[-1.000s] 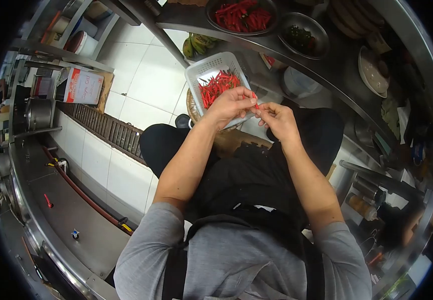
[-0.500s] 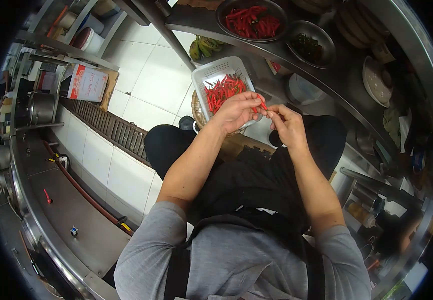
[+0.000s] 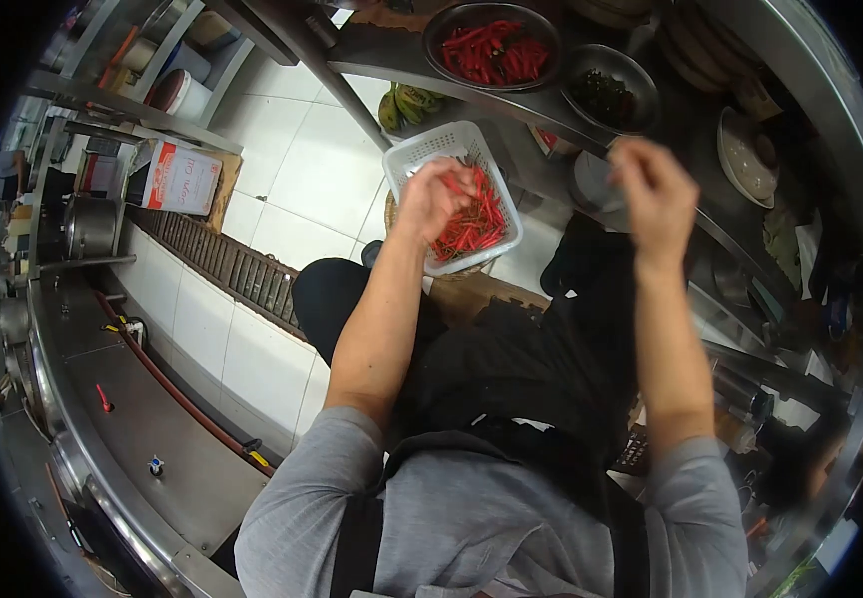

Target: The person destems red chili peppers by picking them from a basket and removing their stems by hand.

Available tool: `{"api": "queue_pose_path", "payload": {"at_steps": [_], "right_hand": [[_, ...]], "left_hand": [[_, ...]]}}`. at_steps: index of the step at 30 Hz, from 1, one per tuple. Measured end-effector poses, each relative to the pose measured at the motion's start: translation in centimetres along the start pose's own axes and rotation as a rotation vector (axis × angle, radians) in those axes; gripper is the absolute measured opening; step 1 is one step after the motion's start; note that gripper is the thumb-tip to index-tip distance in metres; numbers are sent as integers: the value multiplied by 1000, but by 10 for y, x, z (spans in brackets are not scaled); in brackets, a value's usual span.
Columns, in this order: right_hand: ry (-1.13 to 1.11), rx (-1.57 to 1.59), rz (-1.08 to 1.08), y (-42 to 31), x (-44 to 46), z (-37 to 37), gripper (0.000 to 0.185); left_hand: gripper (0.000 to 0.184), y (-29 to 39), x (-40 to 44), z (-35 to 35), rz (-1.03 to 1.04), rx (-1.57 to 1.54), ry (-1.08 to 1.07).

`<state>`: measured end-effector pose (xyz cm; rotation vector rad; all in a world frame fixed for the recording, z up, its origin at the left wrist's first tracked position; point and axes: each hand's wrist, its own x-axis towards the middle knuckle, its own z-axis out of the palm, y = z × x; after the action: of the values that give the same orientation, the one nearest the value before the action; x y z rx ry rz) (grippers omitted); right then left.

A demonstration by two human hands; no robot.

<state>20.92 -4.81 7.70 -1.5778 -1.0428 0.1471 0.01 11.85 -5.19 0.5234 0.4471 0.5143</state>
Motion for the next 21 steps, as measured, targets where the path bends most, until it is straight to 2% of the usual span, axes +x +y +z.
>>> {"api": "queue_pose_path", "payload": {"at_steps": [2, 3, 4, 5, 6, 8, 9, 10, 12, 13, 14, 17, 19, 21], "right_hand": [[145, -116, -86, -1, 40, -15, 15], [88, -294, -115, 2, 59, -21, 18], [95, -294, -115, 4, 65, -28, 18], [56, -369, -195, 7, 69, -35, 19], [15, -446, -278, 7, 73, -39, 19], [81, -344, -209, 1, 49, -49, 17], [106, -330, -185, 10, 30, -54, 16], [47, -346, -138, 11, 9, -58, 16], [-86, -399, -63, 21, -38, -62, 13], [-169, -430, 1, 33, -60, -63, 12], [-215, -578, -160, 43, -76, -65, 12], [-178, -557, -184, 38, -82, -63, 11], [-117, -547, -81, 39, -75, -63, 10], [-117, -546, -73, 41, -68, -60, 10]], "left_hand": [[11, 7, 14, -17, 136, 337, 358], [11, 8, 25, -30, 138, 343, 354], [12, 5, 37, -45, 99, 531, 453], [13, 3, 48, -55, 60, 718, 549], [13, 1, 56, -58, 64, 717, 542], [17, -5, 69, -65, 232, 1352, 597], [23, -11, 84, -82, 140, 1407, 593], [23, -12, 88, -81, 141, 1407, 592], [25, -14, 94, -76, 124, 1830, 404], [31, -12, 95, -69, -2, 1910, 334], [31, -14, 100, -72, -3, 1916, 331], [31, -13, 105, -63, -191, 2118, 251], [31, -12, 113, -75, -191, 2122, 242], [31, -5, 111, -87, -197, 2115, 243]]}}
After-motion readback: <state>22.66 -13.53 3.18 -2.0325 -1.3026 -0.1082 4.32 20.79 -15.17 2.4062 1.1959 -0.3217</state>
